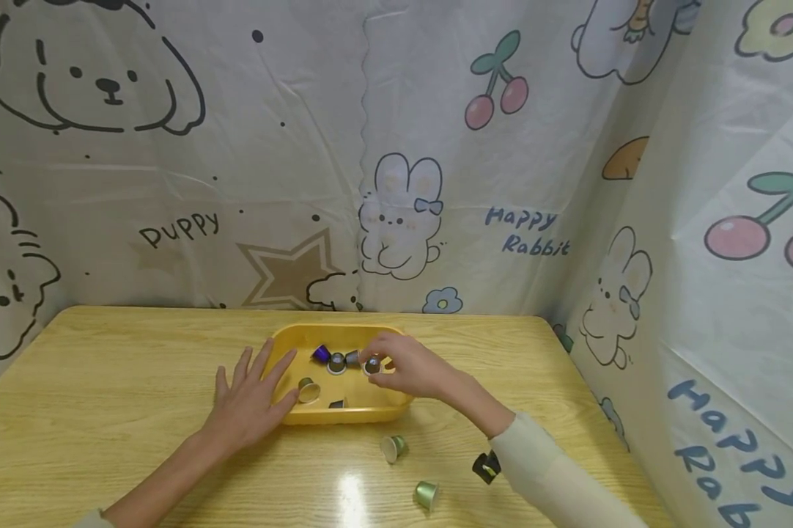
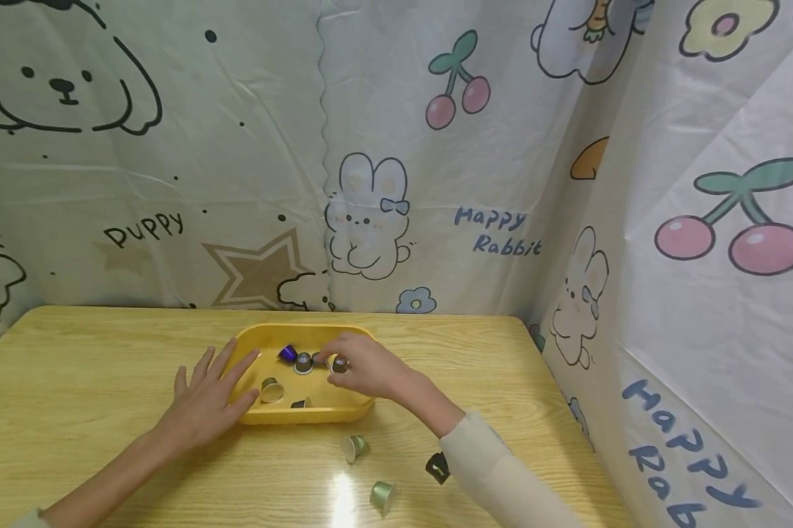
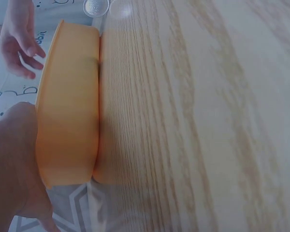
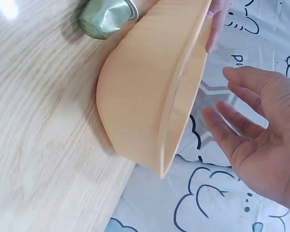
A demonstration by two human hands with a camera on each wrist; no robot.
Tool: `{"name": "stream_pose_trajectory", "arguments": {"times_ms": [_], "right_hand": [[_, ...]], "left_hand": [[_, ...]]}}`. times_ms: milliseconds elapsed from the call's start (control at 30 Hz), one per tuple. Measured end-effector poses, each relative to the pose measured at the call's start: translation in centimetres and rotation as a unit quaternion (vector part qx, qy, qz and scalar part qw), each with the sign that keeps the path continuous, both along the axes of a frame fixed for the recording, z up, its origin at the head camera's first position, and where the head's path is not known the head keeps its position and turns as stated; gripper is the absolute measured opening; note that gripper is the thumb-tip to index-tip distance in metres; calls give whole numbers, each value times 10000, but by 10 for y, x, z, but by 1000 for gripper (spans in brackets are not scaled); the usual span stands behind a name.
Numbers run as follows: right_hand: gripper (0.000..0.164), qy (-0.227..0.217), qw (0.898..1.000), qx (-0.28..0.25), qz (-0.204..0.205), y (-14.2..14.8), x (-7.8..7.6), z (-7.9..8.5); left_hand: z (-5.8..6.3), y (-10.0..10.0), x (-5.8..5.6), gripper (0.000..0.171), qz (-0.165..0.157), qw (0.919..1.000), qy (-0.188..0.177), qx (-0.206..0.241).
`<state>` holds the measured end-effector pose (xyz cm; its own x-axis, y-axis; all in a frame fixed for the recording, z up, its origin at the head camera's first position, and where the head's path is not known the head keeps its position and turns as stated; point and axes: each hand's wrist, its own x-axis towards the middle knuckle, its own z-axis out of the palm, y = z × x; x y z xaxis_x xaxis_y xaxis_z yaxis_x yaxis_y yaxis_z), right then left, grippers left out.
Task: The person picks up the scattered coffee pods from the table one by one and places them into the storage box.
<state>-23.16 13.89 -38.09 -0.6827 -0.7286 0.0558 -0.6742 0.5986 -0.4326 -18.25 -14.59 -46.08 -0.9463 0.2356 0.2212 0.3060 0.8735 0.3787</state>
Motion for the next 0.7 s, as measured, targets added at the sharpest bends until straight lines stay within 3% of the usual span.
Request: {"name": "stream_pose_trajectory", "arguments": {"times_ms": [433,700], "right_hand": [[31,-164,9989,-90,-425,38,40,2],[30,-600,9964,-216,-555,55,61,-5]], "left_hand": [[-2,0,2,63,-11,10000,4,29],[-2,0,2,63,-6,10000,-6,16]]}}
